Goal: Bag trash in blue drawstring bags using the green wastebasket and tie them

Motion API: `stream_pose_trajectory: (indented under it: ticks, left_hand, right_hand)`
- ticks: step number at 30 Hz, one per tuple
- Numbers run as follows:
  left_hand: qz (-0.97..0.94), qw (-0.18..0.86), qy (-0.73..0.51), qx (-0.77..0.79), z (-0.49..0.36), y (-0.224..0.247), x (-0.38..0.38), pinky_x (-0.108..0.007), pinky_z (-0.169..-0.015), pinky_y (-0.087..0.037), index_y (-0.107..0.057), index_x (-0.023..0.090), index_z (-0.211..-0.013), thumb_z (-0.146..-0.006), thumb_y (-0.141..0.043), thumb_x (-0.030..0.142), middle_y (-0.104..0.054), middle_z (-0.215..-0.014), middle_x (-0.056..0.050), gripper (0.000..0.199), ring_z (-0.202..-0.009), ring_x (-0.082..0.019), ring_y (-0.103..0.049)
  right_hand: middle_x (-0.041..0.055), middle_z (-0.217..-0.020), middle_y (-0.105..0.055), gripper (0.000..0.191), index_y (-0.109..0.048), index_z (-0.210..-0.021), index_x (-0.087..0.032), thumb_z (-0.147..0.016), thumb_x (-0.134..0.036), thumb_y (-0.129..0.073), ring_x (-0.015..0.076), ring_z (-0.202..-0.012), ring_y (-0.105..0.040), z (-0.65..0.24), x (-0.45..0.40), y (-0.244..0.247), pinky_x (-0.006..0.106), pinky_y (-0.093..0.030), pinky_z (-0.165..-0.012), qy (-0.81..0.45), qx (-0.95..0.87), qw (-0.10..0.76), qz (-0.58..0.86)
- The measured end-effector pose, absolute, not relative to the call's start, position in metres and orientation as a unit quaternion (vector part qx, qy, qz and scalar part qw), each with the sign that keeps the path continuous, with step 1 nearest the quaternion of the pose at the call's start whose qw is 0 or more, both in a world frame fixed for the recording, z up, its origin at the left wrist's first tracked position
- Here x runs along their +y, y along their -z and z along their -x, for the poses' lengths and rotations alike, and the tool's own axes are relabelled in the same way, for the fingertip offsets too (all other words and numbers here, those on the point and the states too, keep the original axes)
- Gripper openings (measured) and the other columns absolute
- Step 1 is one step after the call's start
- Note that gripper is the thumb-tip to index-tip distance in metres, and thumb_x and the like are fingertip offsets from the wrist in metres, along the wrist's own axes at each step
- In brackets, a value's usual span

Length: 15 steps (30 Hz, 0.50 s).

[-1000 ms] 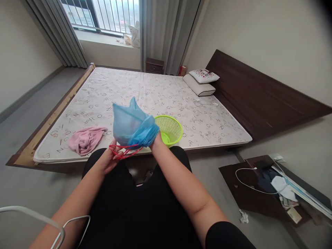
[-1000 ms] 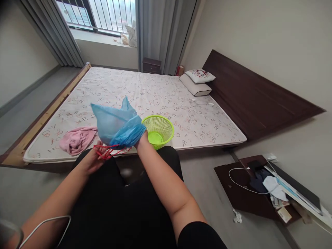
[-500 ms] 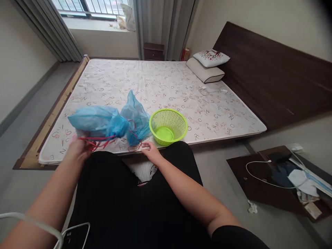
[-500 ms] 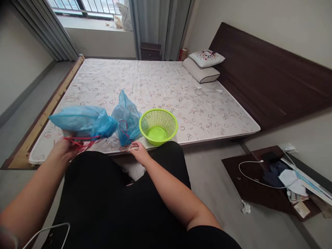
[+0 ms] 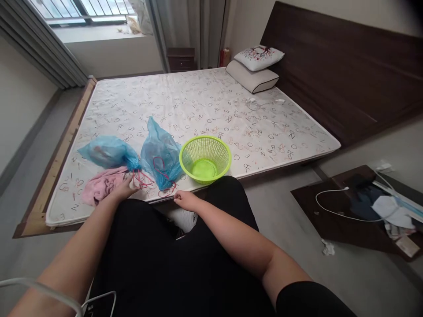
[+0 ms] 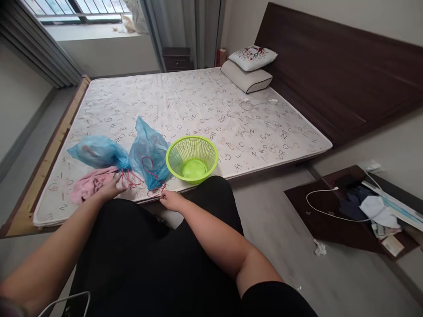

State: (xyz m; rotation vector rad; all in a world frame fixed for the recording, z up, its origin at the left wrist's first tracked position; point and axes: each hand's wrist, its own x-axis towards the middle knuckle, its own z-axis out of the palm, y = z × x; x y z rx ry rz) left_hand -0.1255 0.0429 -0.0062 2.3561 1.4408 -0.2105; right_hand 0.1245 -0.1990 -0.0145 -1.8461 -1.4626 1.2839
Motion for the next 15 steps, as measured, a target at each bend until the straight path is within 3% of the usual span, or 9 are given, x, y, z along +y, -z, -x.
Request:
stream_pose_trajectory:
  ticks: [4, 8, 10, 15]
  left_hand:
    - [-0.864, 0.180, 0.050, 0.468, 0.118, 0.008, 0.031, -0.042, -0.125, -0.030, -0.042, 0.008, -0.156, -0.084, -0.054, 0.036, -0.044, -0.161, -0.017, 0.079, -0.151, -0.031, -0.039]
    - [-0.873, 0.176, 0.040, 0.452, 0.107, 0.007, 0.005, -0.044, -0.120, -0.039, -0.055, 0.010, -0.147, -0.087, -0.050, 0.040, -0.059, -0.148, -0.017, 0.068, -0.139, -0.034, -0.053]
    - [-0.876, 0.192, 0.056, 0.439, 0.101, 0.007, -0.008, -0.044, -0.115, -0.043, -0.062, 0.012, -0.141, -0.087, -0.049, 0.040, -0.064, -0.141, -0.016, 0.062, -0.132, -0.034, -0.058]
    - [-0.884, 0.232, -0.010, 0.406, 0.079, -0.009, -0.046, -0.040, -0.108, -0.048, -0.068, 0.015, -0.125, -0.090, -0.048, 0.040, -0.072, -0.124, -0.014, 0.048, -0.117, -0.028, -0.066]
  right_hand:
    - [0.0098, -0.109, -0.076, 0.018, -0.069, -0.097, -0.021, -0.095, -0.033, -0.056, 0.0256, -0.101, -0.069, -0.133, -0.197, 0.010, 0.033, -0.050, -0.082, -0.442, -0.559, 0.175, 0.679]
    - [0.0171, -0.117, -0.074, 0.012, -0.070, -0.086, -0.018, -0.087, -0.029, -0.065, 0.0345, -0.113, -0.068, -0.137, -0.193, 0.010, 0.045, -0.052, -0.094, -0.436, -0.563, 0.131, 0.690]
    - [0.0176, -0.111, -0.076, 0.010, -0.067, -0.075, -0.017, -0.081, -0.024, -0.070, 0.0352, -0.111, -0.069, -0.136, -0.193, 0.012, 0.048, -0.052, -0.097, -0.442, -0.549, 0.126, 0.698]
    - [0.0129, -0.084, -0.076, 0.032, -0.054, -0.051, -0.019, -0.068, -0.012, -0.080, 0.0335, -0.104, -0.071, -0.127, -0.199, 0.017, 0.050, -0.053, -0.099, -0.453, -0.471, 0.176, 0.736]
